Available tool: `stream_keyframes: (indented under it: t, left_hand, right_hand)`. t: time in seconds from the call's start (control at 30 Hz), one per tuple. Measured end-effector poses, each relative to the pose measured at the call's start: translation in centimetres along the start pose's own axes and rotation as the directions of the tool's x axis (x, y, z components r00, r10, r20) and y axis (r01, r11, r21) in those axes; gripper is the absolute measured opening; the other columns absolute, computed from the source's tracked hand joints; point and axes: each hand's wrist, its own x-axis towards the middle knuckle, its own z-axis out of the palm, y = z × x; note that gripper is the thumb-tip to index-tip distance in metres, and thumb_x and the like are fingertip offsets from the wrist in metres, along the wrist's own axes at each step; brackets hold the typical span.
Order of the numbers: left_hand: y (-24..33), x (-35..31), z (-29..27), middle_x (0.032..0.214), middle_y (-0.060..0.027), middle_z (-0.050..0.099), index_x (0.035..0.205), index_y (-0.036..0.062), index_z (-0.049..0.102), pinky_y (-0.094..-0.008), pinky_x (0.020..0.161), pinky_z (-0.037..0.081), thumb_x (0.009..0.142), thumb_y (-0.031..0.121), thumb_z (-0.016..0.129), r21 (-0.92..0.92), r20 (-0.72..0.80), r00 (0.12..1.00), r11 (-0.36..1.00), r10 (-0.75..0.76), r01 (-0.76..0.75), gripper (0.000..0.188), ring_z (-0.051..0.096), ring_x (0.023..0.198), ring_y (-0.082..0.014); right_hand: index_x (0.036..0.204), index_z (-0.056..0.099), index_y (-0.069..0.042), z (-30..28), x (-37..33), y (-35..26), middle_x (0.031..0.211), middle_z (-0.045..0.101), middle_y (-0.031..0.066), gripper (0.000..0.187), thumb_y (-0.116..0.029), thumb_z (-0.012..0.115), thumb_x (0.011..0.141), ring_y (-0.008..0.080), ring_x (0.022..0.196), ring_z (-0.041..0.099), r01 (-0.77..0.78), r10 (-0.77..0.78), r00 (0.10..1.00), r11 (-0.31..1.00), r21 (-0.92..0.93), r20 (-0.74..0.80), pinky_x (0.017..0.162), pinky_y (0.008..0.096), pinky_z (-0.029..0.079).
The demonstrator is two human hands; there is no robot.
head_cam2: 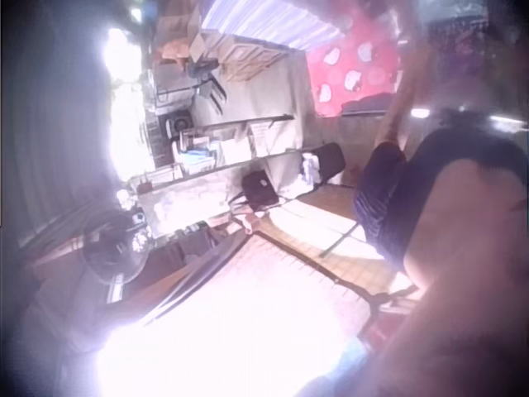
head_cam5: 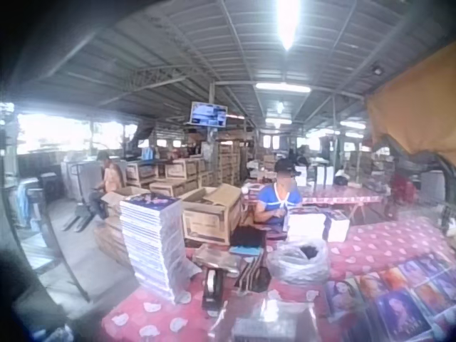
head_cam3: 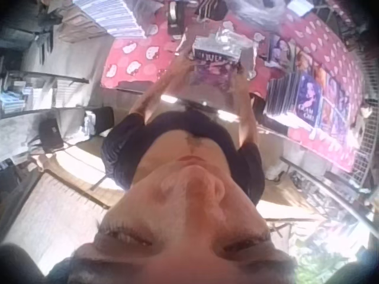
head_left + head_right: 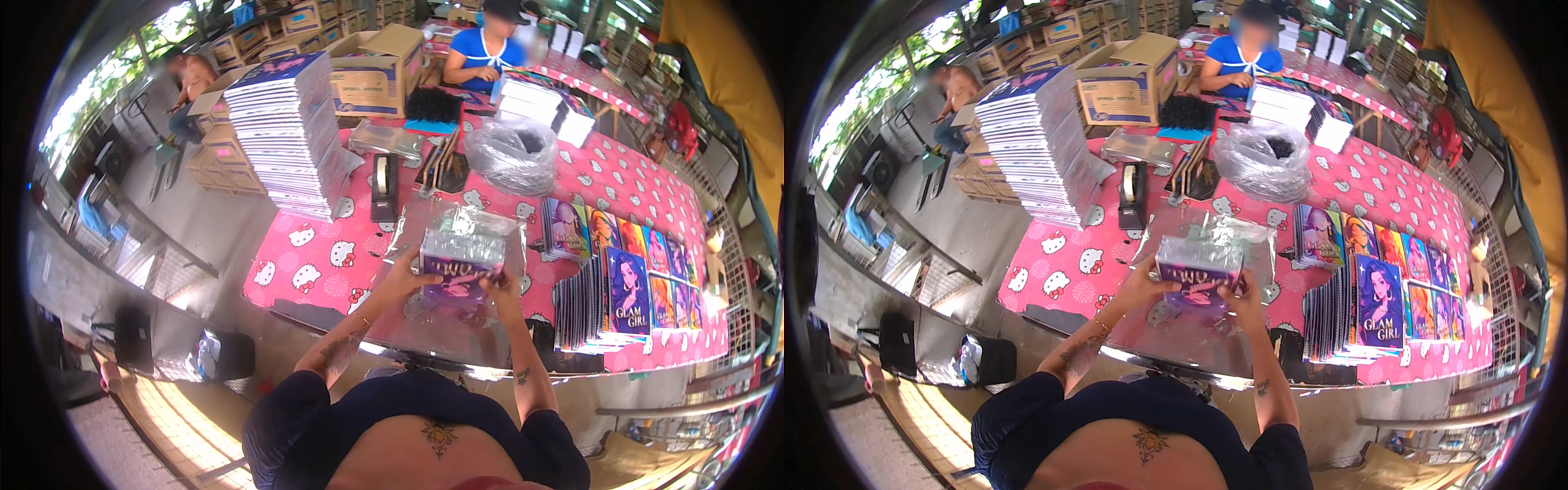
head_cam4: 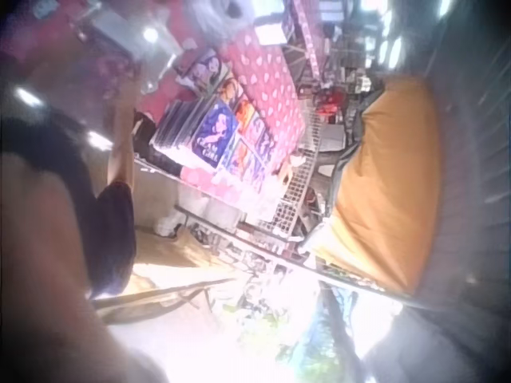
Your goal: The person wraps individual notebooks in clear plastic film and secures them with tape before stacking them.
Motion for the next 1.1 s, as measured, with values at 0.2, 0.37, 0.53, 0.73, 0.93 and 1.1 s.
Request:
stream_keyframes:
  t: [0.2, 0.37, 0.53, 0.73, 0.93, 1.1]
  left_hand:
    - [16.8, 0.0, -6.2, 0.111, -0.0055, 0.060, 0.122, 0.0024, 0.052, -0.0342, 0.093, 0.049, 0.063, 0.009, 0.086, 0.208, -0.343, 0.752, 0.826, 0.563, -0.524, 0.068, 0.059, 0.103, -0.0168]
    - [30.7, 6.9, -17.7, 0.107, -0.0149, 0.057, 0.129, -0.0038, 0.038, -0.0283, 0.074, 0.049, 0.072, 0.031, 0.087, 0.539, -0.695, 0.107, 0.614, 0.711, -0.577, 0.083, 0.058, 0.089, -0.0174]
    - [30.8, 11.6, -32.0, 0.132, -0.0349, 0.041, 0.137, -0.0148, 0.030, -0.0466, 0.103, 0.038, 0.061, 0.072, 0.075, 0.438, -0.897, 0.070, 0.855, 0.437, 0.278, 0.124, 0.042, 0.125, -0.0415]
    - [27.3, 13.8, -31.0, 0.133, -0.0285, 0.037, 0.137, -0.0120, 0.030, -0.0523, 0.107, 0.028, 0.069, 0.068, 0.072, 0.289, -0.906, -0.209, 0.899, 0.368, 0.330, 0.113, 0.036, 0.126, -0.0437]
    - [15.2, 15.0, -1.1, 0.136, -0.0253, 0.044, 0.141, -0.0036, 0.039, -0.0462, 0.109, 0.033, 0.089, 0.036, 0.068, 0.806, -0.208, 0.612, 0.488, 0.763, -0.335, 0.072, 0.041, 0.130, -0.0381]
    - [3.9, 11.3, 26.0, 0.140, -0.0243, 0.046, 0.147, -0.0014, 0.033, -0.0446, 0.103, 0.044, 0.085, 0.048, 0.071, 0.002, 0.411, 0.885, 0.970, 0.220, -0.242, 0.087, 0.049, 0.126, -0.0384]
  right_hand:
    - [0.151, 0.029, -0.006, 5.3, 1.2, -18.3, 0.153, 0.034, 0.0158, 0.089, -0.051, 0.069, 0.086, 0.0293, 0.140, 0.035, 0.578, -0.587, 0.805, 0.808, 0.114, 0.086, 0.114, 0.0460, 0.029]
    - [0.143, 0.045, -0.007, 0.8, -3.8, -23.5, 0.153, 0.034, 0.0127, 0.062, -0.036, 0.066, 0.092, 0.0284, 0.139, 0.038, 0.587, -0.643, 0.763, 0.733, -0.344, -0.068, 0.113, 0.0445, 0.031]
    - [0.134, 0.053, -0.005, -6.8, -7.7, -24.2, 0.148, 0.041, 0.0141, 0.047, -0.026, 0.064, 0.093, 0.0276, 0.135, 0.041, 0.406, -0.689, 0.686, 0.629, -0.663, -0.234, 0.111, 0.0421, 0.033]
    - [0.137, 0.049, 0.000, -21.3, -13.4, -22.0, 0.139, 0.050, 0.0227, 0.066, -0.046, 0.063, 0.092, 0.0343, 0.134, 0.044, -0.374, -0.438, 0.741, 0.360, -0.855, -0.509, 0.112, 0.0405, 0.031]
    - [0.133, 0.055, 0.001, -28.1, -17.5, -19.1, 0.126, 0.063, 0.0164, 0.080, -0.059, 0.069, 0.082, 0.0245, 0.118, 0.057, -0.477, 0.077, 0.811, 0.660, -0.580, -0.579, 0.102, 0.0344, 0.041]
    - [0.132, 0.055, 0.004, -29.0, -15.0, -20.2, 0.121, 0.064, 0.0177, 0.084, -0.062, 0.069, 0.081, 0.0226, 0.109, 0.061, -0.347, 0.112, 0.911, 0.730, -0.589, -0.398, 0.095, 0.0341, 0.046]
